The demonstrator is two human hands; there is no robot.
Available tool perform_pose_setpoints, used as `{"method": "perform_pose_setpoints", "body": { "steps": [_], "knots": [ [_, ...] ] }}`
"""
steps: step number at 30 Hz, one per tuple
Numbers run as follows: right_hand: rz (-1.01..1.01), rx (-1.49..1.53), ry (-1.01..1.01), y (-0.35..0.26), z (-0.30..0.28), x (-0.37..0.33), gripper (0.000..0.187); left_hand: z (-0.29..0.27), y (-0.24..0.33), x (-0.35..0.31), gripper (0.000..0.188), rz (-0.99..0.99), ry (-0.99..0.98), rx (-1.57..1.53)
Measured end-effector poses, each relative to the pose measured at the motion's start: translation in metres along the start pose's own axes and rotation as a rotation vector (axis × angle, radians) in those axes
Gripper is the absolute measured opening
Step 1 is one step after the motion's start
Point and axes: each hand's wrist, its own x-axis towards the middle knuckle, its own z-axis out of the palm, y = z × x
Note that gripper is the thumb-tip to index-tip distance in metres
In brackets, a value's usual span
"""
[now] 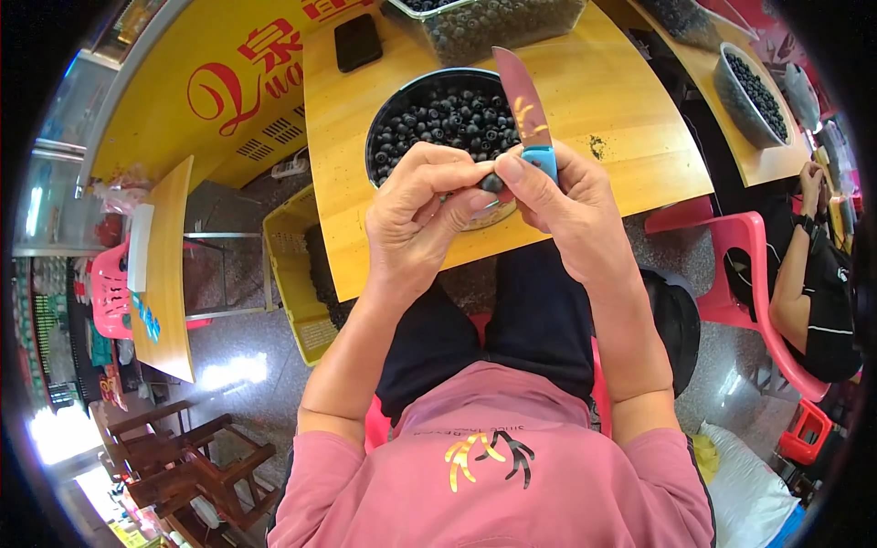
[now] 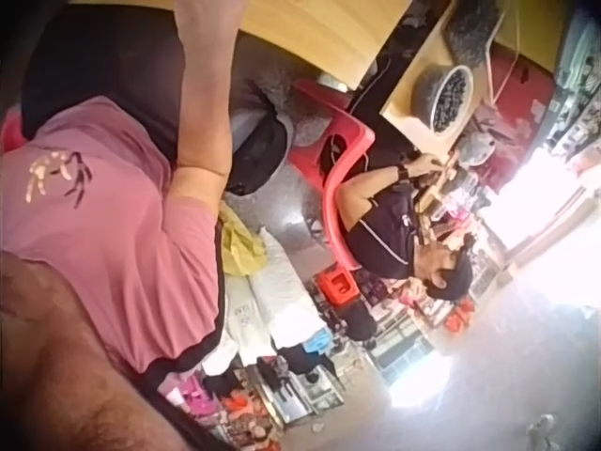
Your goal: Using a small knife to cut or peel small dark fruits or seeds.
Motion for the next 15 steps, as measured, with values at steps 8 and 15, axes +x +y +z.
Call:
{"method": "perform_pose_setpoints", "body": {
  "steps": [8,15],
  "knots": [
    [-0.181,-0.203,0.129,0.005,-0.017,0.01,0.018,-0.1,0.012,-0.051,0.019,-0.151,0.35,0.296],
    [-0.212,-0.276,0.201,0.002,-0.026,0.017,0.022,-0.15,0.009,-0.087,0.017,-0.352,0.29,0.801]
  ]
}}
